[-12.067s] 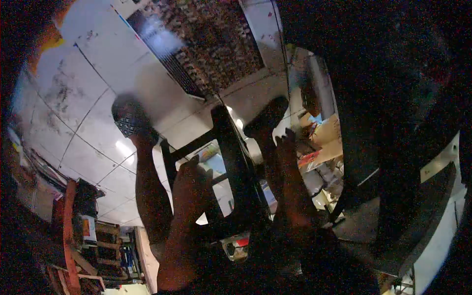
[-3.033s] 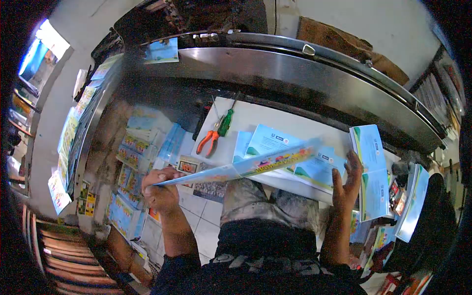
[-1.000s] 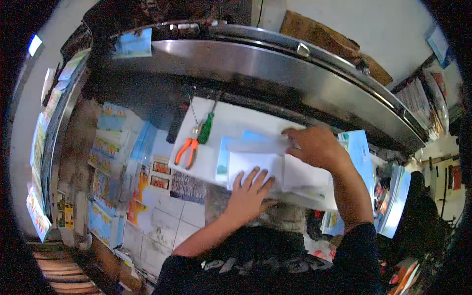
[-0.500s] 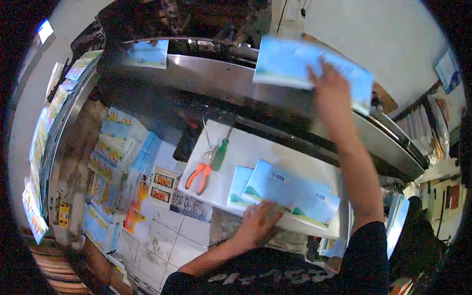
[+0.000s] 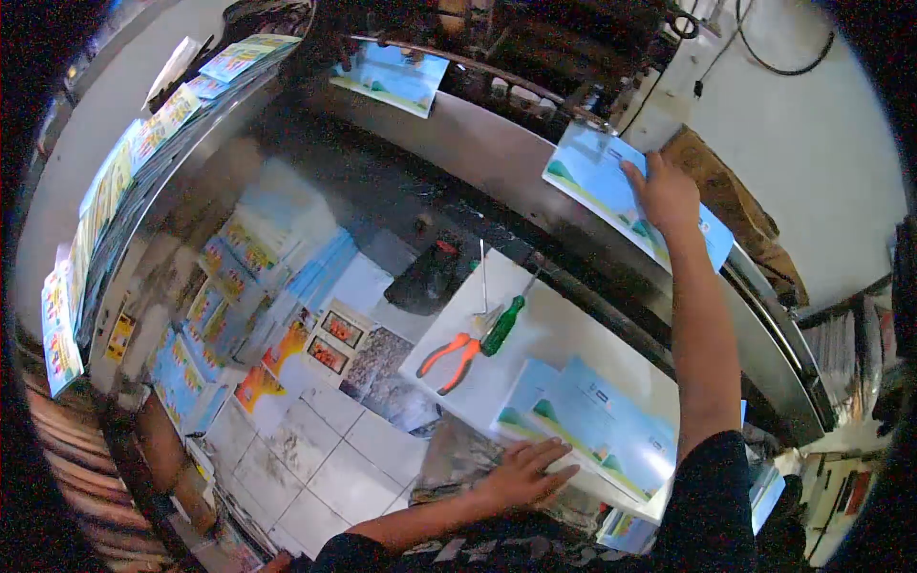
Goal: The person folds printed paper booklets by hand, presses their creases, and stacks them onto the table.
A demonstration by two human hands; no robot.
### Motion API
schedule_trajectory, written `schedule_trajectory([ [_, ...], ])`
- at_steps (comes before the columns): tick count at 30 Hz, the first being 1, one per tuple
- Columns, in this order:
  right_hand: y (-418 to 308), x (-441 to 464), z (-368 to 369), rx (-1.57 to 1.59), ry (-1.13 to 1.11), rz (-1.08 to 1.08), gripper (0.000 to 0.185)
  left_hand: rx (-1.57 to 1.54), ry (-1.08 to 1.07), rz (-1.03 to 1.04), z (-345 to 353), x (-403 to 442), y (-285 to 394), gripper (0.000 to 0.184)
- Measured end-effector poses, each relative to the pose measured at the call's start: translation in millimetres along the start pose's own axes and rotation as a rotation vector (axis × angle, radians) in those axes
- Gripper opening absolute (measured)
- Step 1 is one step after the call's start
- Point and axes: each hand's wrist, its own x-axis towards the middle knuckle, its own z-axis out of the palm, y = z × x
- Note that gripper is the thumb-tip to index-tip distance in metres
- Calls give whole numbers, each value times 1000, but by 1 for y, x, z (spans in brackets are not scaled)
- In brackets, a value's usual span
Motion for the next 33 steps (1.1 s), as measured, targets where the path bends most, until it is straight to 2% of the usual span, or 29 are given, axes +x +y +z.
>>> schedule_trajectory([
  [3, -23, 18, 12, -39, 77, -43, 60, 11, -101, -52, -6, -1, 0, 48],
  [7, -33, 15, 8, 46, 67, -48, 61, 26, -1, -56, -4, -3, 0, 48],
  [9, -16, 12, 13, 7, 72, -54, 64, 18, 51, 28, -1, -3, -6, 47],
  [10, -11, 7, 8, 6, 74, -61, 64, 19, 58, 26, -1, -4, -8, 47],
  [12, 6, -13, -4, -23, -45, 89, 67, -19, 25, 31, -2, -7, -9, 47],
  [16, 53, -44, -10, -8, -87, 114, 66, -26, 29, 23, -4, -7, -13, 51],
  [18, 72, -74, -5, -256, 386, -233, 72, -25, 20, 19, -13, -3, -12, 53],
  [21, 45, -164, -40, 308, -27, -11, 81, 35, 109, 75, -22, 5, -26, 54],
  [22, 25, -197, -73, 304, -402, -16, 92, 51, 120, 90, -25, 12, -30, 54],
  [23, 23, -243, -67, 279, -499, -149, 97, 47, 192, 28, -27, 16, -31, 53],
  [24, 6, -285, -78, 330, -580, -131, 96, 41, 259, -36, -28, 19, -32, 52],
  [25, -9, -311, -88, 210, -679, -268, 100, 59, 298, -48, -36, 25, -28, 54],
  [26, -13, -349, -80, 196, -681, -252, 93, 68, 295, -40, -40, 28, -27, 54],
  [27, -13, -382, -61, 62, -635, -330, 102, 84, 298, -64, -42, 30, -24, 56],
  [28, -12, -395, -59, 68, -633, -326, 102, 97, 300, -92, -42, 31, -21, 58],
  [30, -8, -412, -58, 134, -618, -370, 84, 103, 285, -72, -38, 30, -10, 60],
  [31, -7, -408, -70, 281, -580, -351, 59, 104, 270, -55, -36, 27, -3, 62],
  [32, -5, -402, -73, 290, -593, -343, 59, 99, 255, -62, -32, 23, 4, 62],
  [33, -3, -395, -74, 360, -708, -228, 51, 93, 299, 21, -27, 21, 12, 61],
])
